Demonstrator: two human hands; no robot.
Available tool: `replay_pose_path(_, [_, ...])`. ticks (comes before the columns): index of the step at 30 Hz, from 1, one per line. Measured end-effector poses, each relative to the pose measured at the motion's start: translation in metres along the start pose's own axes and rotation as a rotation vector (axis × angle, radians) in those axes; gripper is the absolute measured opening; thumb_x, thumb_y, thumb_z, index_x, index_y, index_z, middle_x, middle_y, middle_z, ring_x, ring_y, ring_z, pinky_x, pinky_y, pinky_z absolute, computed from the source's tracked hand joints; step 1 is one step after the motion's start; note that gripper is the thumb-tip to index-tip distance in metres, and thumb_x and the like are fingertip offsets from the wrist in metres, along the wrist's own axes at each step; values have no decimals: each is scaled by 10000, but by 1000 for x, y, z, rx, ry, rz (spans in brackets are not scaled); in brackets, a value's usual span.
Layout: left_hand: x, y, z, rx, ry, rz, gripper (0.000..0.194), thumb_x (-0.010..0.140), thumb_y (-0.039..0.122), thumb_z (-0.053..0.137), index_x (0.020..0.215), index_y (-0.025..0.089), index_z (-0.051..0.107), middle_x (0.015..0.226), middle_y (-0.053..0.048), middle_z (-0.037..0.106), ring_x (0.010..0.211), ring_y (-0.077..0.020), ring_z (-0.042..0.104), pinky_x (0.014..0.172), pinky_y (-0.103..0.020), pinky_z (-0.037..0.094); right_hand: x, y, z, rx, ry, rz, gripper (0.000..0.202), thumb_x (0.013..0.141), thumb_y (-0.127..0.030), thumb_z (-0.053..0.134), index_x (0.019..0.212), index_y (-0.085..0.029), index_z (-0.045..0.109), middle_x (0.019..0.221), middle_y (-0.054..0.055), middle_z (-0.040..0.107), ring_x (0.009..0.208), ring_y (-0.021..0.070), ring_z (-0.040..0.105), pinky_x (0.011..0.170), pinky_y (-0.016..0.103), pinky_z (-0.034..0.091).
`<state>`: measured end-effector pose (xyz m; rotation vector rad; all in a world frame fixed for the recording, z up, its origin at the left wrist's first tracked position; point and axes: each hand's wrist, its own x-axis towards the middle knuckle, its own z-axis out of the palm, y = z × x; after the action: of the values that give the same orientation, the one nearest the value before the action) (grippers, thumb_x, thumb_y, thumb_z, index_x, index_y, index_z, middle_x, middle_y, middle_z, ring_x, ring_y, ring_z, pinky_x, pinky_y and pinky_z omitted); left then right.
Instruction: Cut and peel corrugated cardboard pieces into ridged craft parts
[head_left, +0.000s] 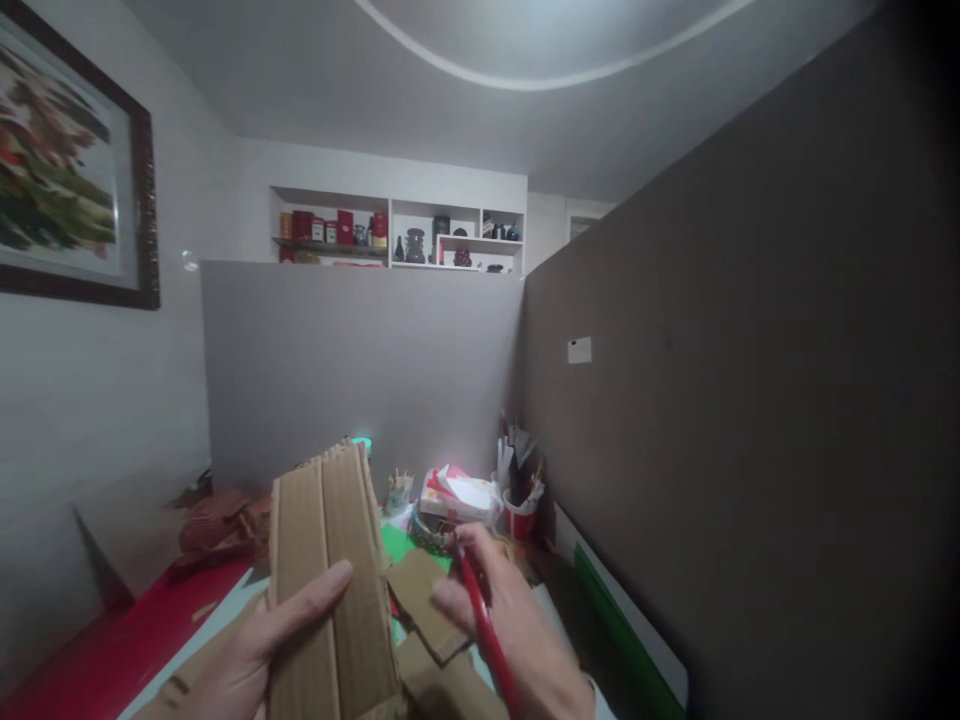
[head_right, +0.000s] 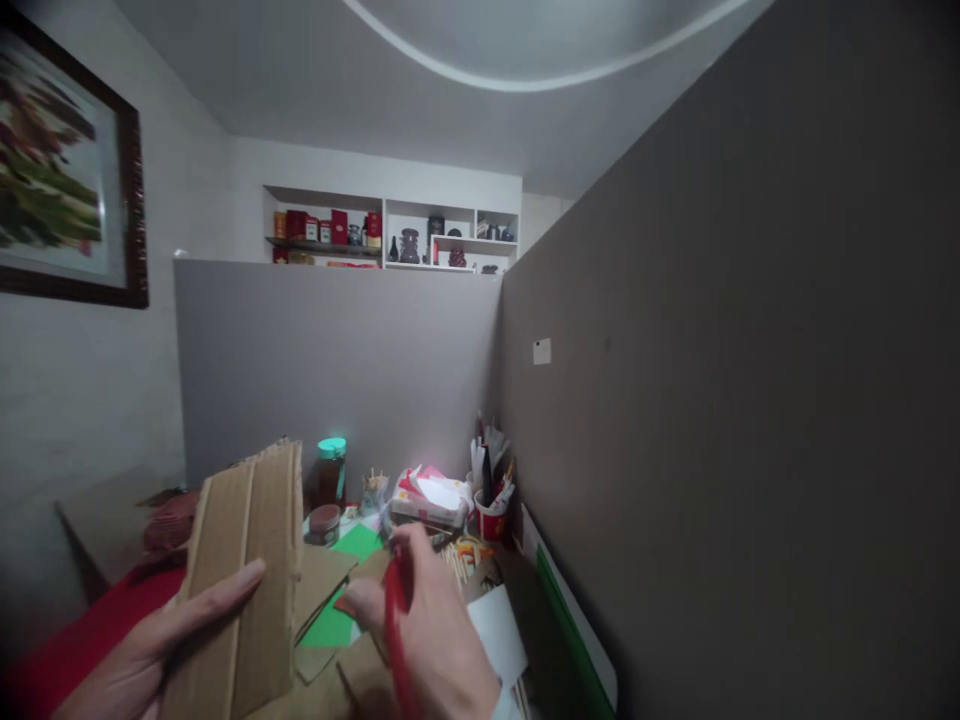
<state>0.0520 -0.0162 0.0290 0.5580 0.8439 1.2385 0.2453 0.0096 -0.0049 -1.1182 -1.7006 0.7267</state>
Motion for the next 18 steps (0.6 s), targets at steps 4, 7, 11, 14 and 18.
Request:
replay_pose_path(4, [2, 4, -10, -53, 42, 8, 756, 726, 162, 820, 1402, 110, 483, 810, -174, 819, 943, -473, 732, 821, -688, 567, -11, -1, 31, -34, -191, -134, 299, 822, -491, 634, 909, -232, 512, 734, -36, 520, 619, 141, 449, 553, 240, 332])
replay_pose_path(7, [3, 4, -15, -70, 41, 42, 821, 648, 100, 854, 1389, 180, 509, 936, -138, 826, 938, -455, 739, 786, -622, 610, -16, 5, 46, -91, -142, -227, 258, 908, -483, 561, 873, -232, 514, 722, -30, 548, 597, 130, 463, 543, 226, 354])
replay_pose_path(11, [1, 2, -14, -53, 8, 73, 867, 592, 113, 891, 1373, 214, 528, 1001, -131, 819, 796, -425, 770, 636, -527, 643, -20, 5, 47, -243, -23, -302, 321, 936, -542, 521, 933, -224, 566, 764, -6, 581, 630, 144, 512, 566, 227, 404])
replay_pose_path(14, [1, -2, -14, -40, -47, 9, 920, 604, 136, 886, 1420, 196, 466, 953, -164, 819, 585, -393, 753, 377, -416, 559, -20, 3, 43, -322, -19, -321, 475, 919, -664, 458, 923, -207, 589, 784, 12, 589, 655, 157, 543, 570, 245, 407])
replay_pose_path(18, [5, -8, -18, -60, -94, -65, 908, 679, 147, 840, 1468, 220, 396, 952, -155, 819, 379, -285, 669, 300, -357, 482, -19, 4, 41, -306, -37, -354, 561, 891, -737, 417, 938, -204, 586, 783, 12, 593, 657, 156, 558, 567, 243, 398])
